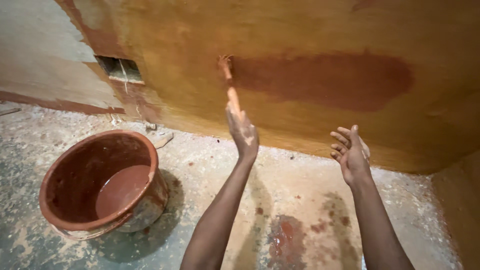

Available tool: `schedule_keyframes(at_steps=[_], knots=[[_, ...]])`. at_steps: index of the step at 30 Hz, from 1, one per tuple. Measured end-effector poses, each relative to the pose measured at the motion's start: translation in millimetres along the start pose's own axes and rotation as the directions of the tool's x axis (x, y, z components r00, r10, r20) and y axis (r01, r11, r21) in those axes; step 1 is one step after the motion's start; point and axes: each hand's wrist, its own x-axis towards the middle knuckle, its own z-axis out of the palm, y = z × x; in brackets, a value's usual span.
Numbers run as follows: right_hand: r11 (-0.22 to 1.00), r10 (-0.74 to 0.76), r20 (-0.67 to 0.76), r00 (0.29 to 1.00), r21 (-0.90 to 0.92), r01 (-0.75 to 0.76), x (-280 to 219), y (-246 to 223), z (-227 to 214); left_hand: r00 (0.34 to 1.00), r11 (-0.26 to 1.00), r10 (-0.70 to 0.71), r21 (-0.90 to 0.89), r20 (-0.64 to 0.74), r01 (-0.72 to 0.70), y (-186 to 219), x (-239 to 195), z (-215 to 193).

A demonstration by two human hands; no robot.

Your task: The person paints a wall with reddish-brown paint using a brush. They repeatedly dip the brush into a bucket of paint and apply it to the wall surface in broad strokes.

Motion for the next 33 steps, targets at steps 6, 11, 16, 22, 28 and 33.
schedule_keyframes(at_steps=[6,11,16,22,28,33], knots=[[1.000,0.012,0.028,1.000,-0.017,-0.012,-1,5,7,0.934,0.987,-0.139,-0.024,0.330,0.156,32,-39,49],[1.000,0.025,0.041,0.999,0.001,-0.025,0,4,10,0.855,0.985,-0.034,-0.125,0.518,0.115,36,-41,48],[0.999,0.040,0.026,0.999,-0.004,-0.040,1,7,-4,0.946,0.972,-0.210,-0.055,0.246,0.230,23,-8,22],[0.999,0.034,0.009,0.999,0.010,-0.034,-2,9,-14,0.994,0.991,0.075,0.118,-0.078,-0.065,18,3,12],[0.999,0.041,0.030,0.999,0.006,-0.041,-3,12,10,0.949,0.973,-0.007,-0.218,0.316,0.079,36,-19,48],[0.998,0.064,0.051,0.997,-0.030,-0.062,-6,13,19,0.848,0.918,0.212,-0.396,0.486,-0.003,55,-18,43]])
